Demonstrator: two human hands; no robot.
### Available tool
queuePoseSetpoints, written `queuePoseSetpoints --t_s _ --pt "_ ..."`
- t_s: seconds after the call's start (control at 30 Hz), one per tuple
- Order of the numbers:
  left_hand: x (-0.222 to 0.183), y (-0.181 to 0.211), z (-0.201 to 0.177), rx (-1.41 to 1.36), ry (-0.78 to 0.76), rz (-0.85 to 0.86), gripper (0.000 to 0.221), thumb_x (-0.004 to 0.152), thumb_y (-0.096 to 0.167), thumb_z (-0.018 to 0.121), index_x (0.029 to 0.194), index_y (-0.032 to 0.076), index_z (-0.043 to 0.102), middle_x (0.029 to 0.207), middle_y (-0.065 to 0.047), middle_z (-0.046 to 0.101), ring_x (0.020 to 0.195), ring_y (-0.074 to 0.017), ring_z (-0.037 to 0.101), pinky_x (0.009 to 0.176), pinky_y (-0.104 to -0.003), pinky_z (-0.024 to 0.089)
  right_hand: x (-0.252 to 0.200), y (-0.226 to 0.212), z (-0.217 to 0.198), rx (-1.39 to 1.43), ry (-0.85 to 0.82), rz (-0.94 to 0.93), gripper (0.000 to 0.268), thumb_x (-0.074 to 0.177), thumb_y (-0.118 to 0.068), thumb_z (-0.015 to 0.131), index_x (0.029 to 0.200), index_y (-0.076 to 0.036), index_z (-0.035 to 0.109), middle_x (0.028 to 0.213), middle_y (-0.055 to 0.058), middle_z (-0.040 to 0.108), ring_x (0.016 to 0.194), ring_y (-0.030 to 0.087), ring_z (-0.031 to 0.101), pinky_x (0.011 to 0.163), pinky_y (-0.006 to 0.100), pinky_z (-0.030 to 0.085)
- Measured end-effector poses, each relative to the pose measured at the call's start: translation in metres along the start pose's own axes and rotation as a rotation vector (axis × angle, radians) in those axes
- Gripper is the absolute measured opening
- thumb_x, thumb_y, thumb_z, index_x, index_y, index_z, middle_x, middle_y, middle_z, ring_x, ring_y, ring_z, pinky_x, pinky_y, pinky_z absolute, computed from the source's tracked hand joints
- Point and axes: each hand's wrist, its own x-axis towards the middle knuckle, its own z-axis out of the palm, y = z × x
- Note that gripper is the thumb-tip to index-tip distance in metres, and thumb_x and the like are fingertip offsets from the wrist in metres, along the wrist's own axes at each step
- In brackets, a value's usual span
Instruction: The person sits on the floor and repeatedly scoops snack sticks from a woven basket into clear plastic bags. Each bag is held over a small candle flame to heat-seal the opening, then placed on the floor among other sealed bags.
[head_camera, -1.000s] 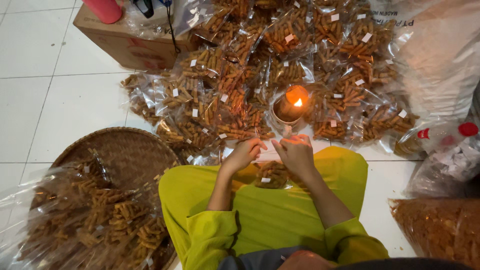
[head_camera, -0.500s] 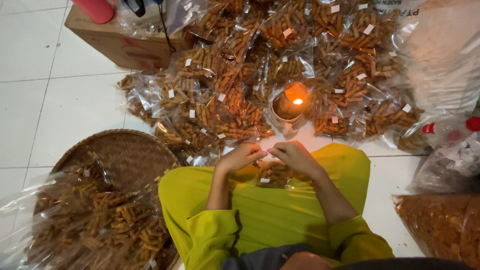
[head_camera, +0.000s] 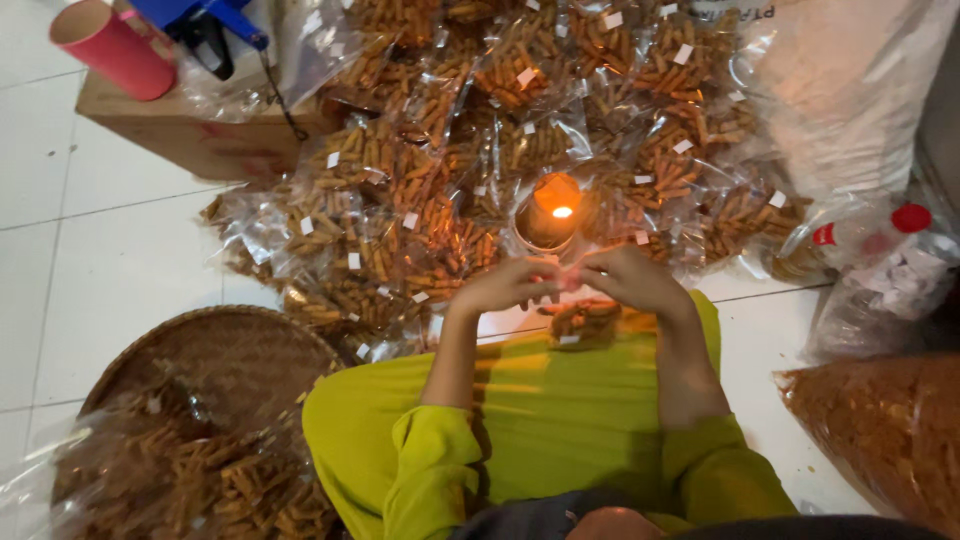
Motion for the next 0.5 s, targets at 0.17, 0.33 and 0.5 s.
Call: queuePoseSetpoints --t_s 0.17,0.33,0.5 --pt "0.046 -0.053 0.000 -0.079 -0.003 0.001 0.030 0.100 0.036 0.065 0.098 0.006 0.071 0.079 0.005 0.059 0.074 -0.0043 0.050 0.063 -0.026 0.046 0.017 0.041 0.000 -0.034 0.051 -0.046 0.022 0.097 -0.023 0.064 0.093 -0.004 0.075 0.076 0.005 0.071 0.066 0.014 0.063 0.061 0.033 0.049" --pt "0.063 -0.093 0.004 0.092 0.419 -0.025 0.043 0.092 0.038 0.076 0.074 0.002 0.062 0.067 0.000 0.052 0.067 -0.0084 0.046 0.058 -0.029 0.038 0.027 0.064 0.001 0.219 0.059 0.272 0.029 0.094 -0.030 0.068 0.090 -0.002 0.073 0.069 0.004 0.062 0.063 0.012 0.056 0.059 0.033 0.047" --pt "0.074 -0.106 0.023 -0.309 0.600 0.018 0.032 0.092 0.036 0.075 0.083 0.007 0.064 0.075 0.002 0.061 0.069 -0.0074 0.055 0.059 -0.027 0.042 0.036 0.073 0.007 0.151 0.145 0.262 0.031 0.090 -0.032 0.070 0.096 -0.002 0.076 0.071 0.003 0.067 0.066 0.011 0.057 0.061 0.032 0.046"
